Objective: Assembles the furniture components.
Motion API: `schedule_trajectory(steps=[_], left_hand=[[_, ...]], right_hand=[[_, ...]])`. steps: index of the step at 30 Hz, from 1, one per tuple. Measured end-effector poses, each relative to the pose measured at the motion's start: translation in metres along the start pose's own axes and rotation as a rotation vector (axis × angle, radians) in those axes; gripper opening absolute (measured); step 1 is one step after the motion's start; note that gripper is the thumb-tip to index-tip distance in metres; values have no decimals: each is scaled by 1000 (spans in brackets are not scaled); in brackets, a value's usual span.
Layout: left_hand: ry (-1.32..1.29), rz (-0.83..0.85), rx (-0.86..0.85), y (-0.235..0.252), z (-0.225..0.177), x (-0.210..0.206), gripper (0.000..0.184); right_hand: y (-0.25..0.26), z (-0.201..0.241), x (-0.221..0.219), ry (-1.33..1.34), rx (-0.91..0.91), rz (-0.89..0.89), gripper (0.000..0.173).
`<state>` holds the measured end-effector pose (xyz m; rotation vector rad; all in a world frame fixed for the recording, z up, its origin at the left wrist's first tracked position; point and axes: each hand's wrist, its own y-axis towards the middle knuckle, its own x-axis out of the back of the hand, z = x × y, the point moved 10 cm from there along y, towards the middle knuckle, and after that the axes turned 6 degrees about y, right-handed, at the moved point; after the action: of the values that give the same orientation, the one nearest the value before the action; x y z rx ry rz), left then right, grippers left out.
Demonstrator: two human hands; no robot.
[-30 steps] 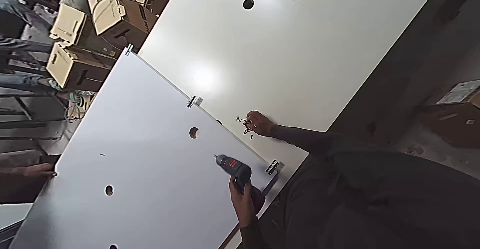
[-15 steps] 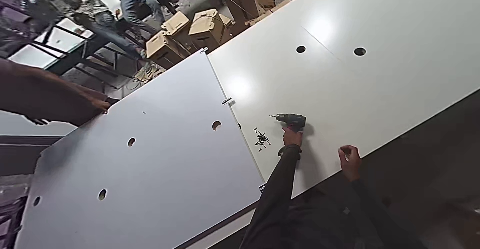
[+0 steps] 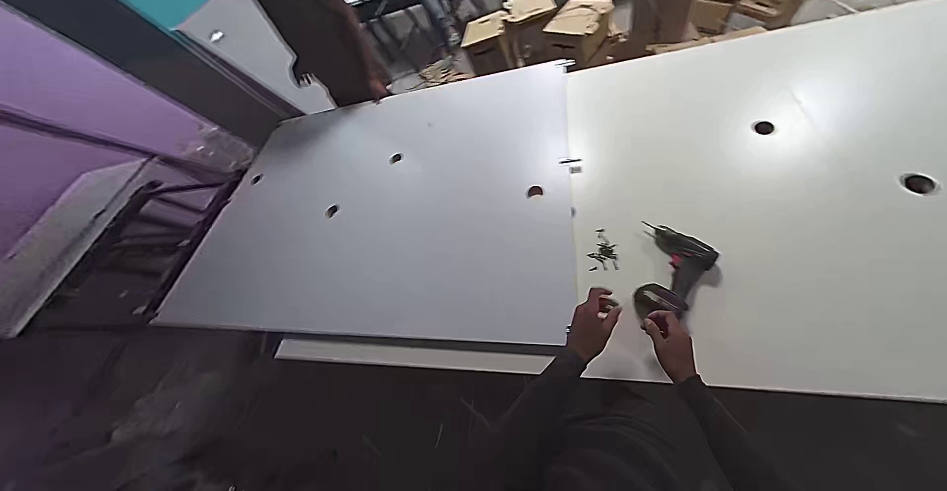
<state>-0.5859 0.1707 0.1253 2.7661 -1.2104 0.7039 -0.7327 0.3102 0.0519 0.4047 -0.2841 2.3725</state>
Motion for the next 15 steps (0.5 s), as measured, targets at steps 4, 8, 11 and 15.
schedule_trajectory(steps=[4, 8, 11, 15], left_hand=[[-45, -351, 297, -136, 126, 121, 38], [-207, -772, 561, -308, 226, 208, 33], [-338, -1033, 650, -421, 280, 237, 30], [-399, -1225, 741, -524, 320, 252, 26]], right_hand=[[-14, 43, -123, 14, 70, 318, 24], [-54, 66, -248, 7, -29, 627, 25], [-86, 65, -335, 105, -241, 747, 25], [-114, 64, -409, 320, -555, 670, 30]])
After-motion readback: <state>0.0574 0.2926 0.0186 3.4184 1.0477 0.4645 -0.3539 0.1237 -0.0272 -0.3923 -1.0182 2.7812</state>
